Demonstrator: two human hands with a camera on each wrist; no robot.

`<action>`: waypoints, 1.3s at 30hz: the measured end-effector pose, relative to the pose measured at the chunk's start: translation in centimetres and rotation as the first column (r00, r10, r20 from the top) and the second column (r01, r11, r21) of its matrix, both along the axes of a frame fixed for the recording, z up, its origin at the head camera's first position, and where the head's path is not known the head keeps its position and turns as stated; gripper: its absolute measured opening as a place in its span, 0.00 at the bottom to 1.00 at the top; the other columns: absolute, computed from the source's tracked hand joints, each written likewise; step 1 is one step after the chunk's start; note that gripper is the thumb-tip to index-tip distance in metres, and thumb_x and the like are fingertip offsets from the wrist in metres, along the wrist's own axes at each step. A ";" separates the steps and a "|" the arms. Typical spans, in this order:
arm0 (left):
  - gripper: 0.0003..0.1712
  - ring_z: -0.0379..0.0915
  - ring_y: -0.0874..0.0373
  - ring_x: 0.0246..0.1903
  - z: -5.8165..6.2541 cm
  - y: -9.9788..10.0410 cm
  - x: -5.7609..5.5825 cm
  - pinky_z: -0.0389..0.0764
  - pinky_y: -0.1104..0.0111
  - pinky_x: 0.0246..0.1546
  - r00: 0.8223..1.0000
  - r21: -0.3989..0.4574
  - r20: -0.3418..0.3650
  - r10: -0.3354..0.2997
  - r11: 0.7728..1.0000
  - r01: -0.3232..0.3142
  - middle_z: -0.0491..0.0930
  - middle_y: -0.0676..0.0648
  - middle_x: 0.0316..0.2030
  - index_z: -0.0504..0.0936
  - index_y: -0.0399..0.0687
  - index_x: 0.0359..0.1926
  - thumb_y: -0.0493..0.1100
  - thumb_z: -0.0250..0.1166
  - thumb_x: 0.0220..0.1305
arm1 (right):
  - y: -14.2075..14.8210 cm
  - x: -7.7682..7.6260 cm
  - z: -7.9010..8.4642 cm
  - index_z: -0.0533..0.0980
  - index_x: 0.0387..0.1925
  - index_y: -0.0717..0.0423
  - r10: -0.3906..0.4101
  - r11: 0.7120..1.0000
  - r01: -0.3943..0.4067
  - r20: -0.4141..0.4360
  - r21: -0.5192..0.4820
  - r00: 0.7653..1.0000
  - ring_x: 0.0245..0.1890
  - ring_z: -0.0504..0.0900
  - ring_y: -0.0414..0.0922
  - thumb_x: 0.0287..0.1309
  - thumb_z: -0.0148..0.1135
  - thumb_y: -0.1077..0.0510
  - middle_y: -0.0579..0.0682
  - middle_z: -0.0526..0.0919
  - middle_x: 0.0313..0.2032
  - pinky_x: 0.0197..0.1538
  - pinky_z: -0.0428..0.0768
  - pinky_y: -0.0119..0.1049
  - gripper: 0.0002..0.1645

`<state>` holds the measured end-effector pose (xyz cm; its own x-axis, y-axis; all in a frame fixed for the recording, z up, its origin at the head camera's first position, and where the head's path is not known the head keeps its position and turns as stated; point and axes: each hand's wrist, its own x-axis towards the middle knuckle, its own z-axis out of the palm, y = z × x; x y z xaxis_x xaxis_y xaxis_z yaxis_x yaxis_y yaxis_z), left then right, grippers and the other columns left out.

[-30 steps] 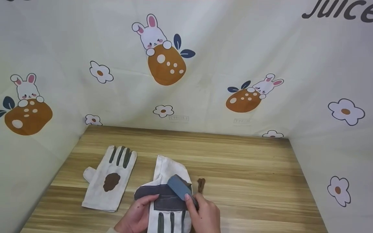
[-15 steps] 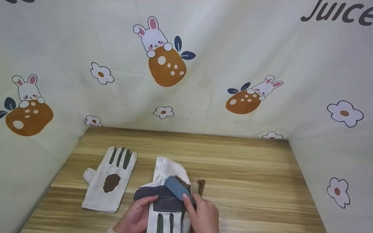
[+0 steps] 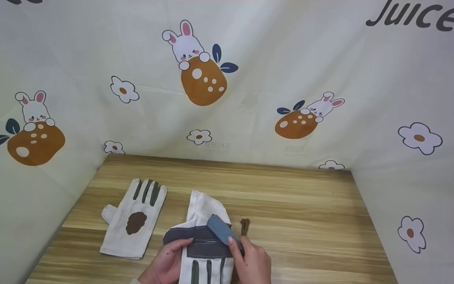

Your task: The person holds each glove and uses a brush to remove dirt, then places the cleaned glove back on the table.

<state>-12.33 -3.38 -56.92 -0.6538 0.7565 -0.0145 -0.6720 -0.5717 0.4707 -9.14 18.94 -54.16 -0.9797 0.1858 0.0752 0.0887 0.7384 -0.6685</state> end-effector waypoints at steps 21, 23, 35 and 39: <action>0.25 0.57 0.47 0.62 -0.1 0.1 -0.1 0.54 0.60 0.64 1.000 0.006 0.017 0.013 1.000 -0.013 0.65 0.36 0.60 0.60 0.33 0.62 0.42 0.38 0.68 | 1.1 0.0 -0.2 0.76 0.27 0.46 -0.040 0.997 0.046 0.094 -0.063 0.995 0.16 0.66 0.40 0.55 0.44 0.29 0.42 0.69 0.15 0.19 0.65 0.31 0.29; 0.25 0.57 0.47 0.62 -0.1 0.1 -0.2 0.54 0.59 0.64 0.999 -0.002 0.029 0.017 1.000 -0.017 0.65 0.36 0.60 0.60 0.33 0.62 0.41 0.39 0.68 | 1.1 0.0 -0.1 0.75 0.27 0.48 -0.045 0.996 0.052 0.094 -0.074 0.995 0.16 0.66 0.40 0.55 0.43 0.29 0.43 0.69 0.15 0.19 0.65 0.31 0.29; 0.25 0.54 0.48 0.63 -0.4 0.2 -0.2 0.50 0.59 0.65 0.999 0.047 -0.036 -0.008 0.999 0.010 0.65 0.39 0.60 0.61 0.36 0.62 0.42 0.37 0.67 | -1.3 0.6 -0.1 0.72 0.23 0.39 0.068 0.996 -0.072 -0.084 -0.043 0.994 0.15 0.68 0.34 0.58 0.51 0.37 0.35 0.68 0.14 0.21 0.67 0.27 0.17; 0.24 0.56 0.49 0.62 -0.4 0.3 -0.3 0.51 0.59 0.65 0.999 0.054 -0.052 -0.012 0.998 0.014 0.66 0.40 0.59 0.63 0.37 0.60 0.42 0.36 0.68 | -1.2 0.4 -0.2 0.73 0.23 0.39 0.068 0.998 -0.068 -0.072 0.004 0.995 0.15 0.67 0.35 0.58 0.49 0.35 0.35 0.67 0.13 0.21 0.67 0.28 0.18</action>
